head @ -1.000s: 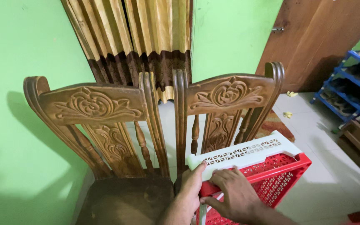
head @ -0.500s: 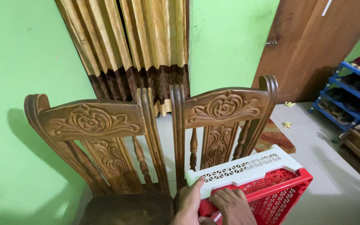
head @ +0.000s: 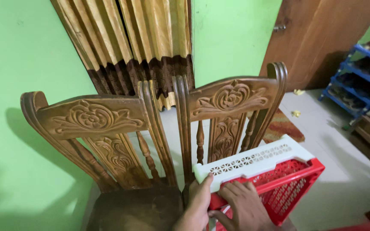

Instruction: The person assembles red and white plastic basket components by hand. They attach white side panels to red basket frames, repeatedly test fit, and stack the assembled units on a wooden chair.

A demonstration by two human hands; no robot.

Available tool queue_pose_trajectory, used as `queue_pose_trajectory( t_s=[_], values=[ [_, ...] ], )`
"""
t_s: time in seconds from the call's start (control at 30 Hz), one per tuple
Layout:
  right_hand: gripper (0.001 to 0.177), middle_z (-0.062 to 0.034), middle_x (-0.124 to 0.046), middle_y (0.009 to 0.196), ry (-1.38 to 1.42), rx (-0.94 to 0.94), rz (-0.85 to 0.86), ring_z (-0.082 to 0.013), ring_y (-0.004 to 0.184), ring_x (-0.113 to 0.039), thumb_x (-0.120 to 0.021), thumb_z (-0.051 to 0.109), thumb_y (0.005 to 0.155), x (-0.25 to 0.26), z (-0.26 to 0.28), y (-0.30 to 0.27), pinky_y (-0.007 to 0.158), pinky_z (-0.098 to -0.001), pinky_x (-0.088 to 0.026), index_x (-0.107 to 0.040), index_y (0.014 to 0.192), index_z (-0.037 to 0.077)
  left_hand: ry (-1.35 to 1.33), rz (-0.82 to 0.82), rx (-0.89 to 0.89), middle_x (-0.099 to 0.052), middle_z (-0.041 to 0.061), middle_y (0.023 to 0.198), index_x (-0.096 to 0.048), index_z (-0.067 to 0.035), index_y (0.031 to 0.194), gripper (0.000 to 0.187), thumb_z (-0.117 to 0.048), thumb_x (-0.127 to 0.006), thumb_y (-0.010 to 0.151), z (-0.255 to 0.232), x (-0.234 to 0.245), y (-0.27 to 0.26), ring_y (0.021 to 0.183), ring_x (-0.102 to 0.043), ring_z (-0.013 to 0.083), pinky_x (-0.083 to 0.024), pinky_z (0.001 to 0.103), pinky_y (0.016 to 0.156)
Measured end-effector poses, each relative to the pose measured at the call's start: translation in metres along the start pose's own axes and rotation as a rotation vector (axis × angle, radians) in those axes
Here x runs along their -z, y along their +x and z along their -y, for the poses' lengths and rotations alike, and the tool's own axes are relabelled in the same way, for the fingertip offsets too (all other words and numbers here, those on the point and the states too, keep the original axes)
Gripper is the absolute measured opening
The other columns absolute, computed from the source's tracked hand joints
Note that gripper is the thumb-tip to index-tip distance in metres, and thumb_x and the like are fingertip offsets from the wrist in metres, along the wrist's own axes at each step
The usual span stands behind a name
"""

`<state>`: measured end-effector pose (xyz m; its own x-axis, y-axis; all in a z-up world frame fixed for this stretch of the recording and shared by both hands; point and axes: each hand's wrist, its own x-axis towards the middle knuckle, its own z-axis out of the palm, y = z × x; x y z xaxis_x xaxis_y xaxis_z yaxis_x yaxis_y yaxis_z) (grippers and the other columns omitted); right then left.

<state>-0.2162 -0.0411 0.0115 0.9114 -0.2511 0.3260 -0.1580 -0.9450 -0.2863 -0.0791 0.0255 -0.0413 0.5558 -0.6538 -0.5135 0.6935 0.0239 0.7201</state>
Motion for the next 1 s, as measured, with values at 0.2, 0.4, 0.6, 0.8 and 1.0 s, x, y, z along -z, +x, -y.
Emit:
queue_pose_trajectory(
  t_s=[0.2, 0.4, 0.6, 0.8, 1.0],
  values=[
    [0.057, -0.0144, -0.064, 0.105, 0.007, 0.008, -0.063, -0.0353, 0.106, -0.058, -0.081, 0.049, 0.076, 0.007, 0.007, -0.002, 0.089, -0.0502, -0.039, -0.065, 0.109, 0.005, -0.018, 0.013, 0.066, -0.075, 0.015, 0.109, -0.068, -0.001, 0.124, 0.040, -0.028, -0.066, 0.094, -0.016, -0.006, -0.010, 0.092, -0.073, 0.0261, -0.061, 0.042, 0.077],
    [0.051, -0.0135, -0.065, 0.106, -0.024, -0.034, 0.065, -0.0324, 0.101, -0.059, -0.077, 0.048, 0.081, 0.015, 0.011, 0.002, 0.088, -0.0490, -0.040, -0.065, 0.109, 0.007, 0.015, 0.165, -0.107, -0.074, 0.012, 0.114, -0.065, -0.004, 0.125, 0.038, -0.023, -0.067, 0.092, -0.012, 0.001, -0.018, 0.098, -0.073, 0.0196, -0.060, 0.035, 0.082],
    [0.049, -0.0131, -0.065, 0.100, -0.037, -0.030, 0.027, -0.0311, 0.099, -0.060, -0.076, 0.045, 0.079, 0.013, 0.013, -0.003, 0.087, -0.0491, -0.039, -0.064, 0.102, 0.005, 0.091, 0.101, -0.146, -0.073, 0.014, 0.112, -0.066, 0.000, 0.124, 0.036, -0.023, -0.064, 0.096, 0.000, -0.002, -0.018, 0.093, -0.071, 0.0212, -0.056, 0.036, 0.071],
    [0.051, -0.0129, -0.064, 0.103, -0.058, -0.008, 0.019, -0.0313, 0.097, -0.059, -0.077, 0.049, 0.080, 0.017, 0.019, -0.004, 0.082, -0.0479, -0.040, -0.063, 0.106, 0.007, 0.010, -0.022, 0.127, -0.071, 0.015, 0.114, -0.062, -0.005, 0.126, 0.037, -0.027, -0.063, 0.096, -0.020, -0.010, -0.005, 0.099, -0.072, 0.0262, -0.063, 0.045, 0.080],
    [0.052, -0.0130, -0.066, 0.101, -0.053, -0.018, 0.074, -0.0306, 0.097, -0.059, -0.076, 0.049, 0.081, 0.020, 0.012, 0.000, 0.080, -0.0463, -0.041, -0.064, 0.109, 0.007, 0.016, 0.175, 0.042, -0.073, 0.015, 0.114, -0.064, -0.001, 0.126, 0.040, -0.027, -0.066, 0.095, -0.014, 0.005, 0.008, 0.100, -0.072, 0.0254, -0.062, 0.042, 0.083]
  ],
)
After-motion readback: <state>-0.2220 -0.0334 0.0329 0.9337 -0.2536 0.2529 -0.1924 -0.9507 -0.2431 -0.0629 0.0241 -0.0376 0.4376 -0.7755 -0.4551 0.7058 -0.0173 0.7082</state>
